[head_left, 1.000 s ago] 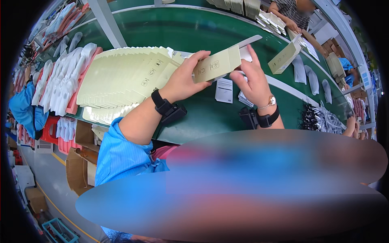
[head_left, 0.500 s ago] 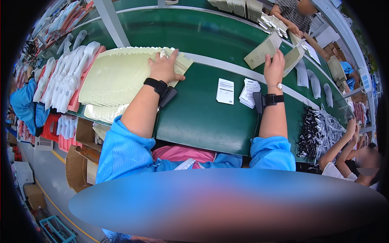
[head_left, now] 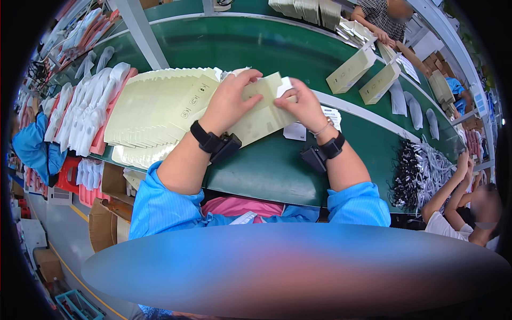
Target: Folding and stacking paper packaging materials at a manufacturing workstation.
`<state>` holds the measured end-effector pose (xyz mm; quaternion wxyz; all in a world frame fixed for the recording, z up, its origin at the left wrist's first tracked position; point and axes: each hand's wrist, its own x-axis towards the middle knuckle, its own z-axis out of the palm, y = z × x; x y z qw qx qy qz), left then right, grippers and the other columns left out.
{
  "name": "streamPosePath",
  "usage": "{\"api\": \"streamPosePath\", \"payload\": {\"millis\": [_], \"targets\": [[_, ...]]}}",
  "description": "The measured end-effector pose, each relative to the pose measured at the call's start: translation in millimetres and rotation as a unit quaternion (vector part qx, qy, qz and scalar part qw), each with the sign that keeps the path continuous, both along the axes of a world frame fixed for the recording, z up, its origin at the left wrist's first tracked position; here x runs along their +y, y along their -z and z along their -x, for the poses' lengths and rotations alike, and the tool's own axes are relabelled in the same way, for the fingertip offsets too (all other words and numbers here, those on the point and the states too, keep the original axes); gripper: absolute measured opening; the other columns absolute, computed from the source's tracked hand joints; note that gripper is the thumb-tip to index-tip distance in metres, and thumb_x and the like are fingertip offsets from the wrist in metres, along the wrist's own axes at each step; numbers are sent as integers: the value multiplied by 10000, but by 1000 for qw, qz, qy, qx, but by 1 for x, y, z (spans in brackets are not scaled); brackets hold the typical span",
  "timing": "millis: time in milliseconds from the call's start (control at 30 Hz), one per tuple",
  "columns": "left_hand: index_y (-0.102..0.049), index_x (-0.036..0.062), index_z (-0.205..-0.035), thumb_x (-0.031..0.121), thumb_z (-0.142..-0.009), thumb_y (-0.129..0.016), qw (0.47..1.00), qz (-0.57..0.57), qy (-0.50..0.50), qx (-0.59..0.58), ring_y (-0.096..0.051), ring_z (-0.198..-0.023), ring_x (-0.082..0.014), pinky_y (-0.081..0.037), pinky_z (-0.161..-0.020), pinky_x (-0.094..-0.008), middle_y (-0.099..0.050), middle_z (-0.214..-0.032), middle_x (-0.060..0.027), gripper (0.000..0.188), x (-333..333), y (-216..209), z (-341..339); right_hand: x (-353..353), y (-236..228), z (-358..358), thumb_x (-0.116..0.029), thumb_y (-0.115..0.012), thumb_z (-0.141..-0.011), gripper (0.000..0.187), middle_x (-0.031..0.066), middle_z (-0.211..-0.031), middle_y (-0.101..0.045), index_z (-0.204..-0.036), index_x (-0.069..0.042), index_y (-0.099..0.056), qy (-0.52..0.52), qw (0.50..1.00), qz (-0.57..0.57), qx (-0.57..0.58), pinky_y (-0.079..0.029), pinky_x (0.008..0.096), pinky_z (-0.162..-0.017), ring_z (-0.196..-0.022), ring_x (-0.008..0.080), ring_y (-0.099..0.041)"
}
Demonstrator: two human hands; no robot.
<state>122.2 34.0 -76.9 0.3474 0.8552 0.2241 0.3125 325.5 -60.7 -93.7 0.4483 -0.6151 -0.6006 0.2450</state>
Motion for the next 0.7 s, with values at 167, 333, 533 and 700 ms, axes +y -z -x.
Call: {"api": "streamPosePath", "payload": {"millis": [167,333,533,700], "targets": [[-432,195,-1338,255,-575,-835,936,-341,-82,21,-394,-1224,-358,-302,-1031,-473,-470,-1278,-148,865,-16,-5,1,-9,-22,-11,-100,-703,-813,600,36,-951,-635,-1312,-3,-383,24,986,-66,152,-486,275,-806,-885,113,-600],[-399,225,-1357,241,-512,-857,948,-310,-65,-4,-333,-1265,-384,-221,-1056,-547,-434,-1306,-170,961,-11,1,-3,-23,-39,7,-101,-687,-829,598,72,-1051,-612,-1327,-7,-368,7,990,-88,108,-473,282,-850,-961,135,-588],[-414,233,-1346,219,-472,-873,956,-255,-77,-120,-369,-1225,-401,-242,-1036,-538,-446,-1277,-175,987,-8,-6,0,-30,-55,23,-134,-637,-869,606,120,-1251,-499,-1371,-24,-316,-83,935,-244,242,-409,321,-972,-1144,200,-506],[-513,276,-1258,157,-509,-851,933,-312,-63,-166,-444,-1158,-365,-349,-957,-476,-464,-1253,-146,830,-8,6,-3,-30,-38,41,-232,-678,-848,760,110,-1323,-435,-1438,-60,-230,-140,862,-206,442,-350,336,-1023,-1200,201,-449]]}}
